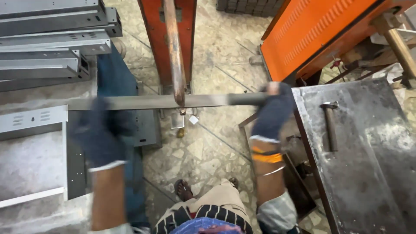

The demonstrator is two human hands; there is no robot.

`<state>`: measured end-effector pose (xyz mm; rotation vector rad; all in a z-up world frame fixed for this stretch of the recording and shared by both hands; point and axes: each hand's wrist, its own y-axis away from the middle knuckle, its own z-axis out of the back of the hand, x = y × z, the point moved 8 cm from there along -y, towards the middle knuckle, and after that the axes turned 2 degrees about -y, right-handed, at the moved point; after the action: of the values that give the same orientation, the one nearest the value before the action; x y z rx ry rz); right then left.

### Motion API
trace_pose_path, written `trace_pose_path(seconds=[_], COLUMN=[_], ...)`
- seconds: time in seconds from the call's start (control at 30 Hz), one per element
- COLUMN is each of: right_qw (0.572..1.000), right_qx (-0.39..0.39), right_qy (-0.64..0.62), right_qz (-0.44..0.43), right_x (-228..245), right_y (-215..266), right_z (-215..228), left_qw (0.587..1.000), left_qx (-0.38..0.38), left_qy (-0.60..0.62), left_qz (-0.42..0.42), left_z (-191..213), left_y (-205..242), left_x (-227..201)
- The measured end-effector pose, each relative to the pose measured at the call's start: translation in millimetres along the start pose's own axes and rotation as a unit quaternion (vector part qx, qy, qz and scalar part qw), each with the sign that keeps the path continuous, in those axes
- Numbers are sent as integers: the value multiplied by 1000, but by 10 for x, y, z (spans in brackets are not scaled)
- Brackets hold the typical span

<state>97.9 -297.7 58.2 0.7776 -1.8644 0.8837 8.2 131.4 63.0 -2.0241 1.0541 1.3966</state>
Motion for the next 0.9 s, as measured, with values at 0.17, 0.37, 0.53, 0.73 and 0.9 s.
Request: trace_pose_path(seconds=[0.17,0.37,0.53,0.73,0.9], right_qw=[966,759,607,697,720], right_qx=[220,499,569,403,270], right_qy=[62,346,538,568,615], right_qz=[-123,-234,-134,-172,-174], right_x=[323,-72,-776,-831,-797], right_y=[625,996,1508,1351,911], right_z=[-676,-464,-51,946,1916], left_qw=[987,999,989,916,874], left_qx=[-13,-35,17,150,214], left_qy=[88,-6,-67,-18,-52], left_qz=[-131,21,133,373,433], left_z=[848,635,397,128,-569], left_y=[-567,-390,-123,382,1057], left_x=[45,763,1784,3337,3361])
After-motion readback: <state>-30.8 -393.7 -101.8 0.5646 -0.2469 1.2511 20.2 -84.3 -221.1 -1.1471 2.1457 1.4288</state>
